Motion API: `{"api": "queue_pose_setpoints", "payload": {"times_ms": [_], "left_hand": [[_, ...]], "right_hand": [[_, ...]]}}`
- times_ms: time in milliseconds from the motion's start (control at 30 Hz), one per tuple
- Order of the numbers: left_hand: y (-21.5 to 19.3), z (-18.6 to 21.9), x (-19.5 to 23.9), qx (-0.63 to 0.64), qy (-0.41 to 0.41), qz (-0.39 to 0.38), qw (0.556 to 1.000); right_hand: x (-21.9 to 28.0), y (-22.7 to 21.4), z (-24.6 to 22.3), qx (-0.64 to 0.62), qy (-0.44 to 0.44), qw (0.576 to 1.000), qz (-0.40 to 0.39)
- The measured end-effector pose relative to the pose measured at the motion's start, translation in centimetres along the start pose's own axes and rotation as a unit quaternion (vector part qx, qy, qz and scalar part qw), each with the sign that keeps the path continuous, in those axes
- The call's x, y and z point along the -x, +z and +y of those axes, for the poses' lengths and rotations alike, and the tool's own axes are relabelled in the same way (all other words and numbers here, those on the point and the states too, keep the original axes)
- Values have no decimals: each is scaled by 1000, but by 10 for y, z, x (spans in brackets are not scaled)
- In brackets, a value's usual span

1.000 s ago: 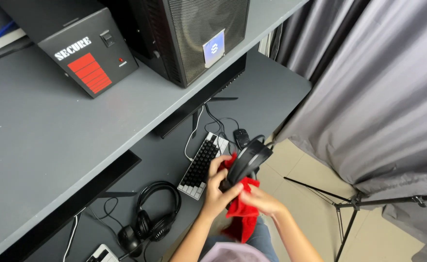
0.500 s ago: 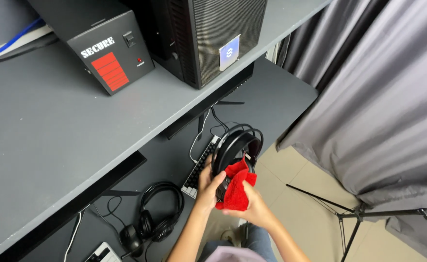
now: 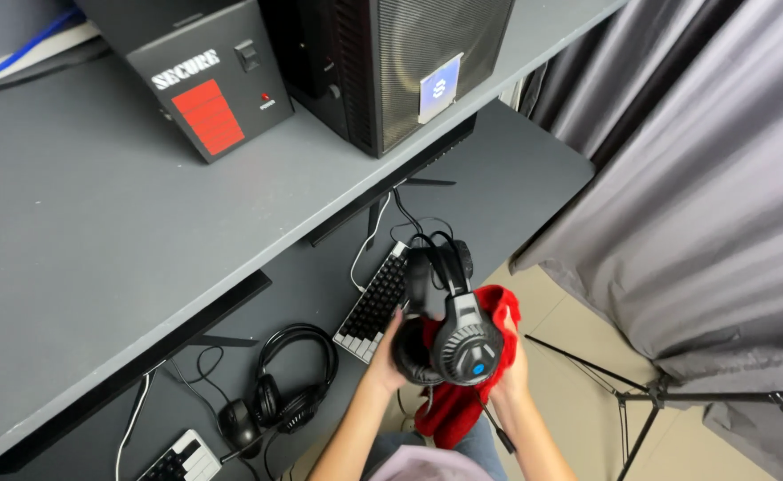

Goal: The person wipes a pair of black over-ear headphones with a red cloth. They move along a row of computer workstations, picking up and cleaning the headphones at each station before placing them back down.

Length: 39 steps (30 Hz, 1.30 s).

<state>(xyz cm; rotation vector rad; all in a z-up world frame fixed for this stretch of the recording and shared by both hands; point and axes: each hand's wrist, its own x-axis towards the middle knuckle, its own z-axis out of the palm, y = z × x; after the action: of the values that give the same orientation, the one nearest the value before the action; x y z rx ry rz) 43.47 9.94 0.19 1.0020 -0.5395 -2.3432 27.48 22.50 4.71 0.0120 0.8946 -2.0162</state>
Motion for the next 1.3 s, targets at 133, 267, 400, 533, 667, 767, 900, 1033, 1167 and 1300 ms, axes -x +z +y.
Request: {"api": "queue_pose_setpoints", "payload": {"times_ms": [133,267,400,533,667,767,900,1033,1167,1300], "left_hand": [[2,-19,6,237,-125,-190,945],[-32,-31,-25,268,-99,-170,943],[-35,-8,-26,186,56,-154,969],[-21,-5,-20,-2,161,-55,985],[-12,-40,-36,-64,188,-14,980],[-4,-56,-35,-38,203,5,978],[12,-50,-7,-290,351,-55,889],[6,-41,-31,-241,292,7,926],[32,0,-22,-135,247,-16,959],[35,5,-38,-51,236,-46,969]], "right_hand": [[-45,-66,28,67,-19,997,25],[-39,-41,14,246,-198,944,92],[-1,16,-31,84,-156,982,59],[-5,-51,17,271,-27,961,-43],[9,10,36,582,-125,774,-216],[-24,12,41,487,-71,834,-248],[-33,6,43,387,111,895,-194],[-10,7,47,426,65,887,-169],[13,-17,42,491,23,854,-171],[4,-22,22,490,-9,849,-199]]}}
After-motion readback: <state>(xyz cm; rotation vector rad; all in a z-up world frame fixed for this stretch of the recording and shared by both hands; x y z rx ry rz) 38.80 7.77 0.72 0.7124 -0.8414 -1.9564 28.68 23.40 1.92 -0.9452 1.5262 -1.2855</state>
